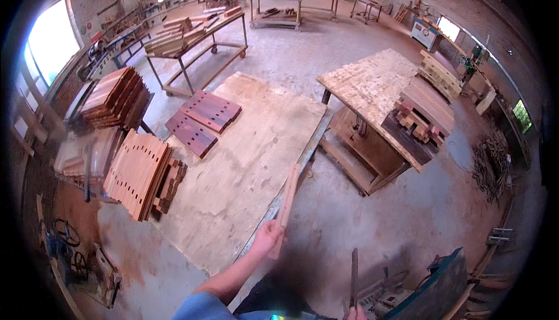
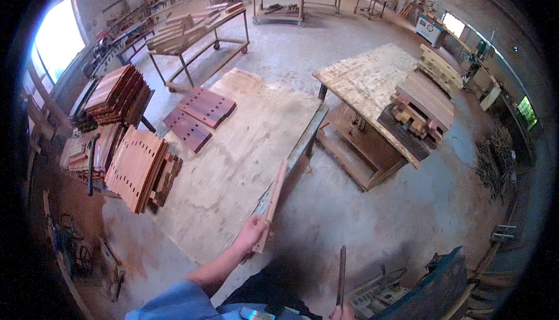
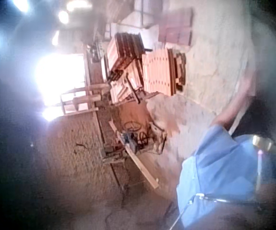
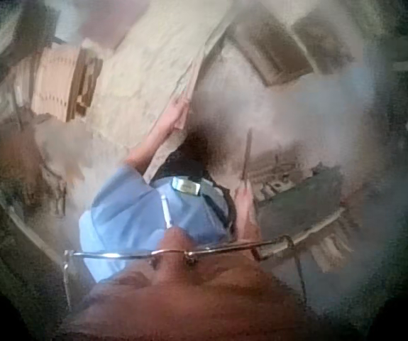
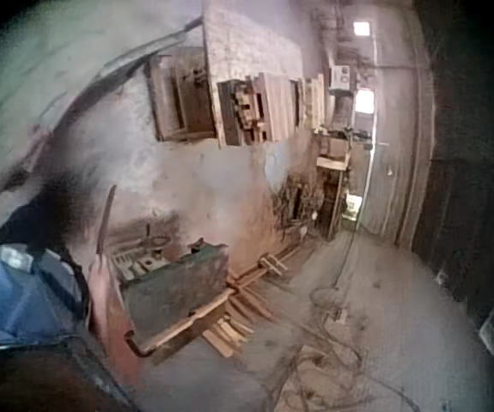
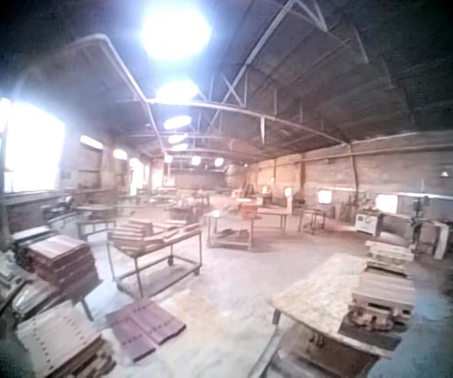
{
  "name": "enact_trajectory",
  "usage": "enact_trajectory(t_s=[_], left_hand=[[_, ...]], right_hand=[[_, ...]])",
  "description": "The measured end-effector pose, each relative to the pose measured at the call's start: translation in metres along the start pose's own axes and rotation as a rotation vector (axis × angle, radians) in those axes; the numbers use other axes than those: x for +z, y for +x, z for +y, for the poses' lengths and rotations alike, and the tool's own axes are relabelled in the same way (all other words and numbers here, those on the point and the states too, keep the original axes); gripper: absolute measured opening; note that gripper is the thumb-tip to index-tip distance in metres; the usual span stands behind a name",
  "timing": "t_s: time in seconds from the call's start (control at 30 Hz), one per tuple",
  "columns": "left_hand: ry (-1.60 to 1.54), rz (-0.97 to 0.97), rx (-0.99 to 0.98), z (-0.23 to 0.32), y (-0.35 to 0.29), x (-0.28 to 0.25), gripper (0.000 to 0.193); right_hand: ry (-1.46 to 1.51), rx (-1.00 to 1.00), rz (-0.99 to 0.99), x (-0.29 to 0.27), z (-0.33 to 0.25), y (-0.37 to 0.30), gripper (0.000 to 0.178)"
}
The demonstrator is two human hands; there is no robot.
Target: The person picks up wooden planks from a stack, moves to a stationary belt sander, and sands the edges of the planks. They then return to the workbench to place the sanded planks on top of a stack of similar pieces.
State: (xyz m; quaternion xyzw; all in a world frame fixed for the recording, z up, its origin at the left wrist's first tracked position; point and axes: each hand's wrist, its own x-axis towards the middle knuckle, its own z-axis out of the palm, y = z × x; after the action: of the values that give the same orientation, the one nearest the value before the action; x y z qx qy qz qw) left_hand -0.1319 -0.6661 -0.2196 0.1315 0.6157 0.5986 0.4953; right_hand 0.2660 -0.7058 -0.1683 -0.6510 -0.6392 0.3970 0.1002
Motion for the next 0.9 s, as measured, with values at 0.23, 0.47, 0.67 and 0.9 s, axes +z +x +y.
enact_trajectory(t_s=[0.23,0.47,0.67,0.9], left_hand=[[-0.163,0.24,-0.003,0.003,0.0,-0.048,0.022],[-0.244,0.354,-0.035,-0.004,-0.025,-0.058,0.017],[-0.233,0.446,-0.008,0.027,-0.03,-0.032,0.014],[-0.114,0.457,-0.002,0.046,-0.013,0.015,0.017]], right_hand=[[-0.083,-0.012,-0.052,-0.007,-0.079,0.022,0.041],[-0.119,-0.07,-0.152,-0.005,-0.06,0.057,0.041],[-0.095,-0.101,-0.178,-0.027,-0.075,0.087,0.041],[-0.057,-0.018,-0.197,-0.062,-0.037,0.12,0.042]])
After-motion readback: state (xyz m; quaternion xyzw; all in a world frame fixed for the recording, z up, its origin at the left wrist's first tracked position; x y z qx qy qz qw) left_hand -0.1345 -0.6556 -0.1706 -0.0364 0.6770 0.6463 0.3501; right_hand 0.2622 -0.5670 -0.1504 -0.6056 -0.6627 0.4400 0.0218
